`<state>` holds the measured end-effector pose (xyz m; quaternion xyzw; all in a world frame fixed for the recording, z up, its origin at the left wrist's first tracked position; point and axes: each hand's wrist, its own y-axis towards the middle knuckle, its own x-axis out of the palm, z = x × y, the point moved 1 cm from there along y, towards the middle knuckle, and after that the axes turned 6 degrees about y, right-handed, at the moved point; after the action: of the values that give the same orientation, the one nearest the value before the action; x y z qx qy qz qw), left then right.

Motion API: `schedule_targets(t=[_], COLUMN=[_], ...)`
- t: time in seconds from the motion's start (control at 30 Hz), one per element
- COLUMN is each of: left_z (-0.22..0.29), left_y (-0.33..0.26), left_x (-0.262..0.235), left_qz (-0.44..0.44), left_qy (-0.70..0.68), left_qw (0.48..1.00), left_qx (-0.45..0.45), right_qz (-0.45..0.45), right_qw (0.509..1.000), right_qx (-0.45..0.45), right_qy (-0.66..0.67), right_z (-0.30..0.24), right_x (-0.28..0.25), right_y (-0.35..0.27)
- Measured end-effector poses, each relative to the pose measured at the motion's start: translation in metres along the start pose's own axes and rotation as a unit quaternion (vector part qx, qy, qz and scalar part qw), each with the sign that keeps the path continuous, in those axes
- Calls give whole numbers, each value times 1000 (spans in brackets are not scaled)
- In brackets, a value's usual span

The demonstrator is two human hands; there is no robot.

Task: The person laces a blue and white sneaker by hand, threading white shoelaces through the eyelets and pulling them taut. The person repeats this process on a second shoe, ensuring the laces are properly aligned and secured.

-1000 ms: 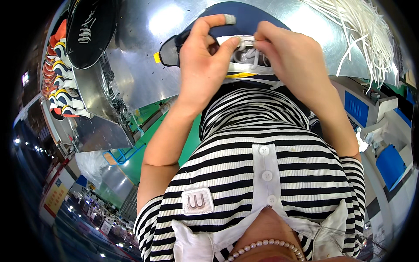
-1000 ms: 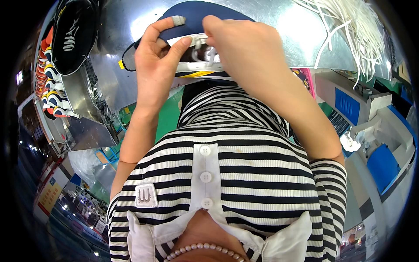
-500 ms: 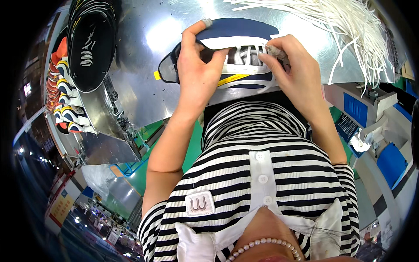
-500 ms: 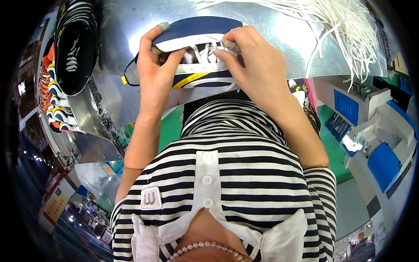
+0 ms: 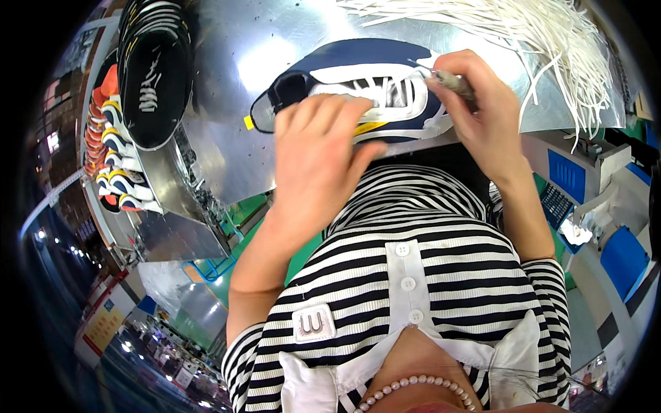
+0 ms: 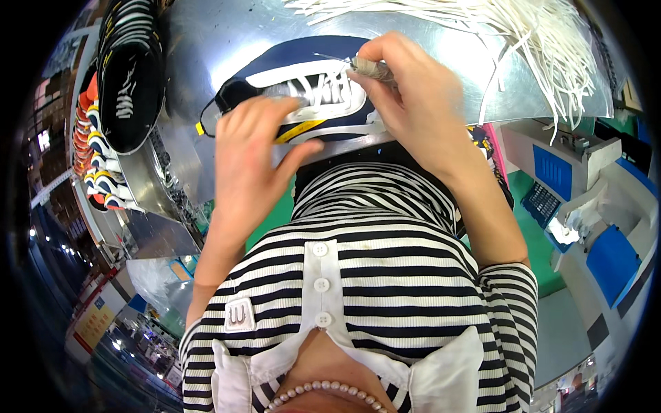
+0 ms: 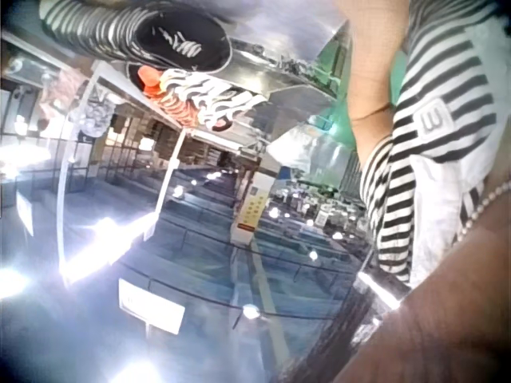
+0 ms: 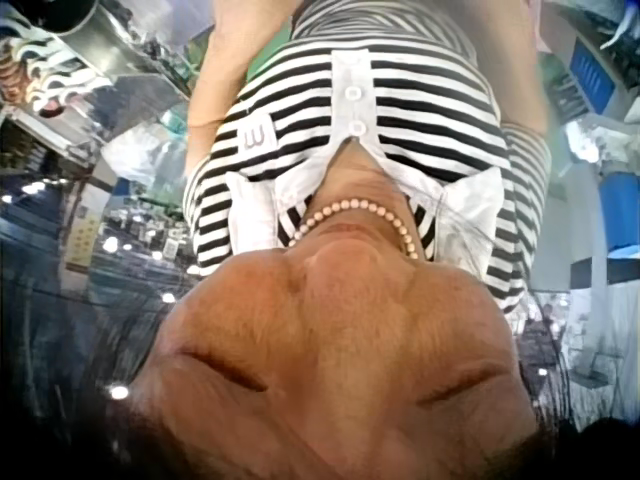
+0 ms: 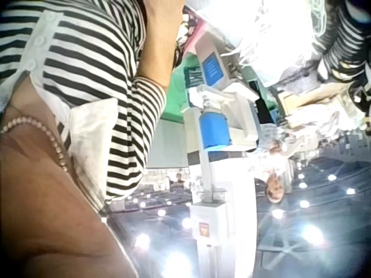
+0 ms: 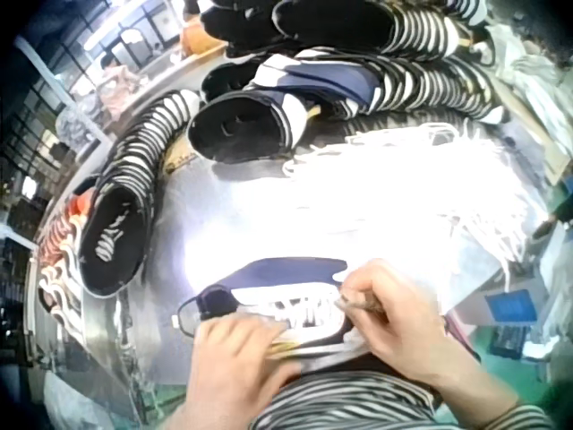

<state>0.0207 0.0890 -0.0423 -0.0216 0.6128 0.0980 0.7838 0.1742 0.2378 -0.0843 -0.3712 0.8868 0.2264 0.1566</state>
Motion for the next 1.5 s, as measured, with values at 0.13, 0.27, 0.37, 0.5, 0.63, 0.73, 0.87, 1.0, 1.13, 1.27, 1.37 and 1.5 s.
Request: schedule_targets(t=[0.13, 0.27, 0.37, 0.5, 0.63, 0.73, 0.87, 1.0, 1.13, 1.27, 1.37, 1.5], left_z=[-21, -39, -33, -16, -6, -10, -3, 1, -6, -18, -16, -32], left_y=[25, 39, 38, 29, 27, 25, 22, 22, 28, 26, 32, 39], left_x=[34, 31, 26, 15, 13, 14, 19, 21, 18, 30, 23, 28], left_qz=[109, 165, 189, 180, 181, 179, 165, 181, 180, 63, 10, -53], left_qy=[-107, -116, -109, -175, -170, -163, -162, -125, -150, -65, -6, -151], left_qw=[987, 974, 973, 967, 969, 970, 973, 975, 972, 996, 1000, 986], left_qx=[-56, -101, -76, -45, -8, 15, 14, 36, 21, -4, -11, -57], right_qz=[-193, -290, -159, 28, 30, 30, 82, 13, -199, -122, 0, 90], right_qw=[959, 952, 971, 938, 850, 844, 841, 838, 868, 941, 968, 975], right_qx=[-205, -102, 122, 183, 262, 284, 288, 296, 293, 170, 157, 68], right_qy=[-27, 1, 134, 294, 457, 455, 451, 458, 348, 267, 195, 189], right_z=[-40, -37, -25, 4, 5, 0, 0, 6, -7, -3, 0, 9], right_x=[1, -7, 0, 29, 38, 39, 47, 39, 32, 19, 15, 29], right_y=[-32, -44, -39, -2, 8, 2, -8, -17, -38, -43, -10, 18])
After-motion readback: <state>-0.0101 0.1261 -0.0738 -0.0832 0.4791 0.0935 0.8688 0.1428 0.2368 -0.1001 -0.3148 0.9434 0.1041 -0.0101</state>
